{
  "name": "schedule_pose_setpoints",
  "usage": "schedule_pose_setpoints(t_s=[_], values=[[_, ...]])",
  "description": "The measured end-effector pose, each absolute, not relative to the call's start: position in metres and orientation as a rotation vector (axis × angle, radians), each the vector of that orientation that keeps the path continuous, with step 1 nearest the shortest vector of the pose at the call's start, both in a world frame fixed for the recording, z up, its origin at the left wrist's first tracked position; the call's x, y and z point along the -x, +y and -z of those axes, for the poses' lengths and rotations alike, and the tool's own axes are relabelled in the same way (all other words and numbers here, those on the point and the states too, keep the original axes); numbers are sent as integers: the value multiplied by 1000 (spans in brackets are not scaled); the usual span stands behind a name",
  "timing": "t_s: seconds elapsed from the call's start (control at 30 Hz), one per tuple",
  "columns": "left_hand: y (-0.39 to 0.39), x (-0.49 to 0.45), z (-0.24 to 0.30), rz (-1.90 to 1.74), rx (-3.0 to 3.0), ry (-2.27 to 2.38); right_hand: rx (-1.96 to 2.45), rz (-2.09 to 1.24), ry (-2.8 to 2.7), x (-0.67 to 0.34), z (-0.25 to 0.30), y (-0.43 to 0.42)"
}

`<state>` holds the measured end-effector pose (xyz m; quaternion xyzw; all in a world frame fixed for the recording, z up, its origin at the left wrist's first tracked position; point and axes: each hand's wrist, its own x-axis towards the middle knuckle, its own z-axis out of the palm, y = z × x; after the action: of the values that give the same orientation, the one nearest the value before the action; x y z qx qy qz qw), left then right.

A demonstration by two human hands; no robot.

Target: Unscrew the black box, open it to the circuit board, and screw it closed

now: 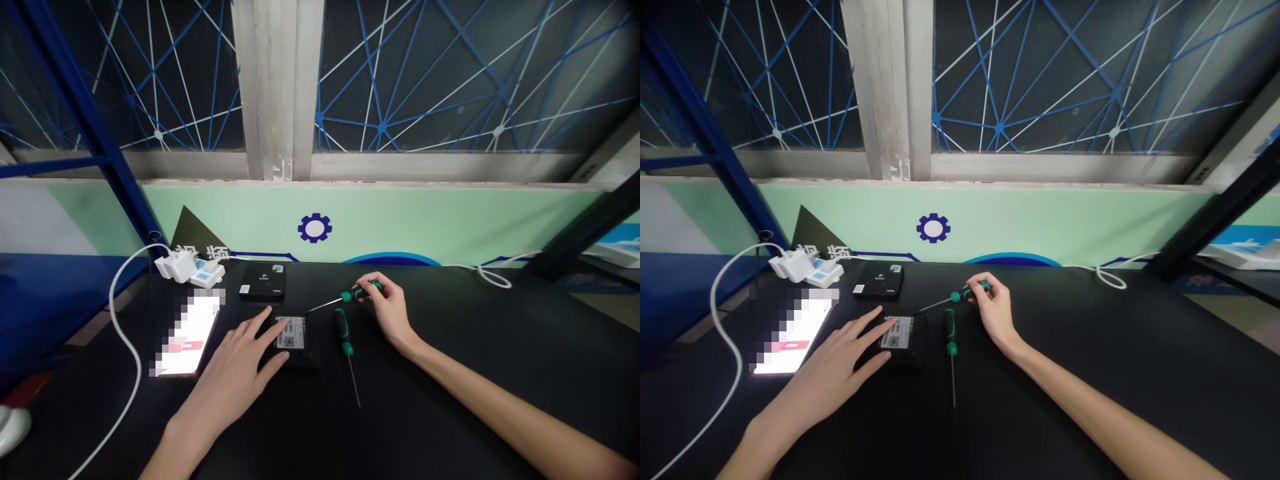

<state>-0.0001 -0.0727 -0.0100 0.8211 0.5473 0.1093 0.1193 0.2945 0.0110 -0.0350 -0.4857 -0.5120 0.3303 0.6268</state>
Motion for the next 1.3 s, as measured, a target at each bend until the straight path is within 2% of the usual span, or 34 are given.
schedule_pose_setpoints(t_s=[0.33,1.3], values=[[-72,0,10,-314,-2416,1590,958,-844,-1332,-282,33,-3],[-73,-2,8,-281,-2399,1599,1046,-1007,-1290,-284,41,5]])
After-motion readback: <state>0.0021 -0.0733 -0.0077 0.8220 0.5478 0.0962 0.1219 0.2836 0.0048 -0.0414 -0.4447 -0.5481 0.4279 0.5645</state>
